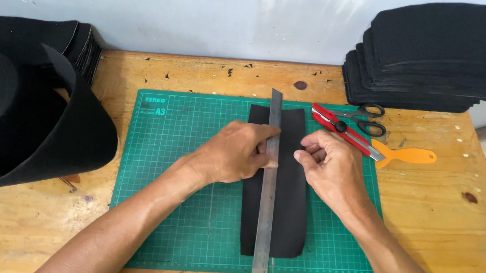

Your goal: The person measures and cuts a piece of black fabric using a metal ruler and a red utility knife on a green cutting mat. After cutting, the person uses a yellow plastic scraper to smooth the edges of the fabric.

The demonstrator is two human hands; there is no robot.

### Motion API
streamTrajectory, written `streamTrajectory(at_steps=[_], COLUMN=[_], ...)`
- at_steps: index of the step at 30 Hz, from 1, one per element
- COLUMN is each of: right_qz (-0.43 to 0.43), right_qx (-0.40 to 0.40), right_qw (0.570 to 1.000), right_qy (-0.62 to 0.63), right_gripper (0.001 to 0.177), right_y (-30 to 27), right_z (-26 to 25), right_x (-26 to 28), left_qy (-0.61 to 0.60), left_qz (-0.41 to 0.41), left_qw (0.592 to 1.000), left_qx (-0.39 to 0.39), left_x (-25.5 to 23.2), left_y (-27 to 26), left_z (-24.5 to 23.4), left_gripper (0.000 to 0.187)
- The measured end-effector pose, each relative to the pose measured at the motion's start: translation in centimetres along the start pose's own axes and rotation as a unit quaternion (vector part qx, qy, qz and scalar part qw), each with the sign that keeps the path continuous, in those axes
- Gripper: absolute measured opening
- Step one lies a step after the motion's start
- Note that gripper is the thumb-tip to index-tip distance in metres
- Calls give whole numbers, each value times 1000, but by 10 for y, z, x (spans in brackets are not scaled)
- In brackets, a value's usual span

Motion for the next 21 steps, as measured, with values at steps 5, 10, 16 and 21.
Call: streamTrajectory(at_steps=[5, 10, 16, 21], right_qz=[-10, -23, -24, -37], right_qx=[-7, -4, -1, 61], right_qw=[999, 995, 994, 993], right_qy=[-53, -93, -109, -92], right_gripper=[17, 19, 19, 22], right_y=[-3, -7, -6, -10], right_z=[-3, -3, -3, -6], right_x=[7, 11, 9, 14], left_qy=[8, 66, 115, 131], left_qz=[-3, -23, -14, -19], left_qw=[999, 997, 993, 990], left_qx=[31, 13, -1, 40], left_x=[-1, -4, -8, -9], left_y=[0, 2, 4, 6], left_z=[7, 11, 14, 20], left_gripper=[67, 79, 83, 81])
Point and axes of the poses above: each hand's wrist, its own y-axis towards the middle knuckle, its own z-axis out of the palm, x = y × z, the point moved 10 cm from there along y, towards the middle knuckle, and after that the axes turned 13 degrees about x, right-handed, at the moved point
